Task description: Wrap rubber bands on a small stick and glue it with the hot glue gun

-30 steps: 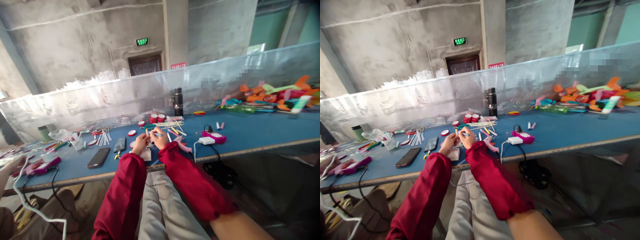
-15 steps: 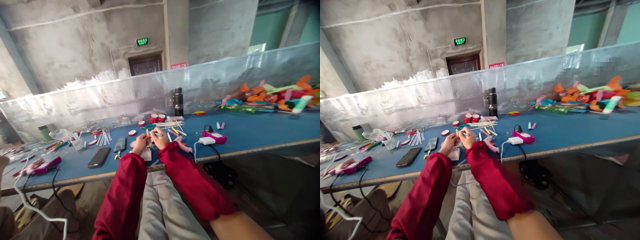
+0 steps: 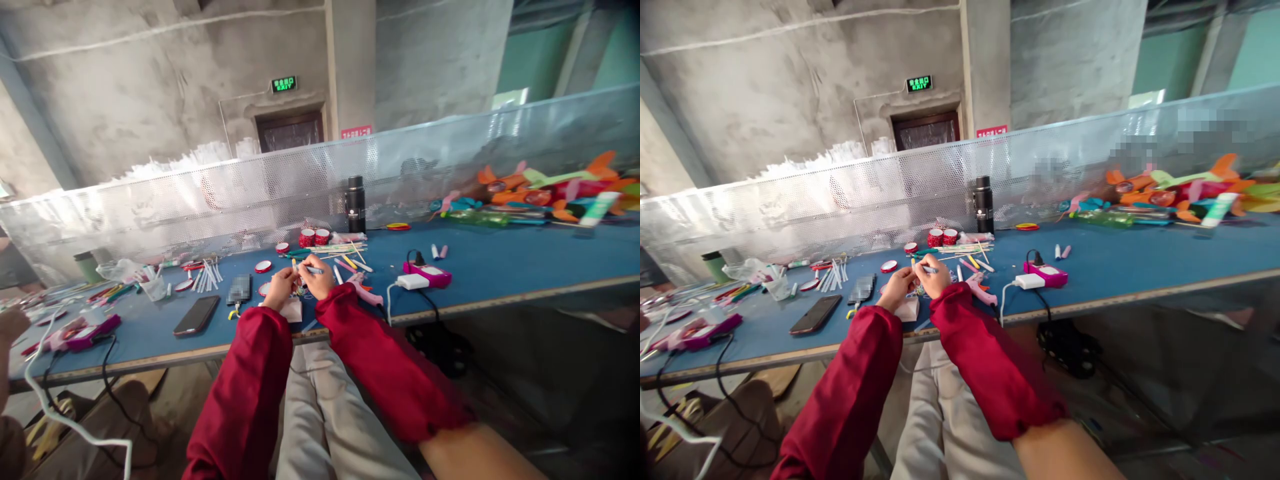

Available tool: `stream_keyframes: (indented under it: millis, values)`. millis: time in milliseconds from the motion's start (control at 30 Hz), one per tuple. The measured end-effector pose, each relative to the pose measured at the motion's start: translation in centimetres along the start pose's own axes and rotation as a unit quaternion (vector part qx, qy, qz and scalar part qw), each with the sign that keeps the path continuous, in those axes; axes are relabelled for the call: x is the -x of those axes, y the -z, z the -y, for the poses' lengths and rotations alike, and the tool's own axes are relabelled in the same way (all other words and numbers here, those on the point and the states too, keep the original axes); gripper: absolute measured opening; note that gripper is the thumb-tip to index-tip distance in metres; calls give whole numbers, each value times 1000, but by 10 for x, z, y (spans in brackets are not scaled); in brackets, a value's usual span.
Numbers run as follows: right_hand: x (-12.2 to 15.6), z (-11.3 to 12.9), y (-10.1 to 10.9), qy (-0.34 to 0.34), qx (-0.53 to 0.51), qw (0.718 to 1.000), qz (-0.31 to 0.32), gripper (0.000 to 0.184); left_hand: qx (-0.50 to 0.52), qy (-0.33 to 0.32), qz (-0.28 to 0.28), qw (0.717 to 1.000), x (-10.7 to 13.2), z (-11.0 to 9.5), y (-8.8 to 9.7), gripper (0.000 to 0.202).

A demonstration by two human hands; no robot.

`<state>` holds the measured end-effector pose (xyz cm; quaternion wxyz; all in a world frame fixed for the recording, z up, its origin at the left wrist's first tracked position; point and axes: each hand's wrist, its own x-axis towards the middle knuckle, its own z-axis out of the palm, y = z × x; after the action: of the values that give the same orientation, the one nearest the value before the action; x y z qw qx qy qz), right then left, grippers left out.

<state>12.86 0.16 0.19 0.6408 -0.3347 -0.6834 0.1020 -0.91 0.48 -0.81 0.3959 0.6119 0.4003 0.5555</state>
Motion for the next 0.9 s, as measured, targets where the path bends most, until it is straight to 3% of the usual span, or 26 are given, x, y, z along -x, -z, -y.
stream_keyframes:
  millis: [900]
  values:
    - [-1,0,1,-7,32,999,-17,18,5,15,-1,1000,6,-11,-3,40]
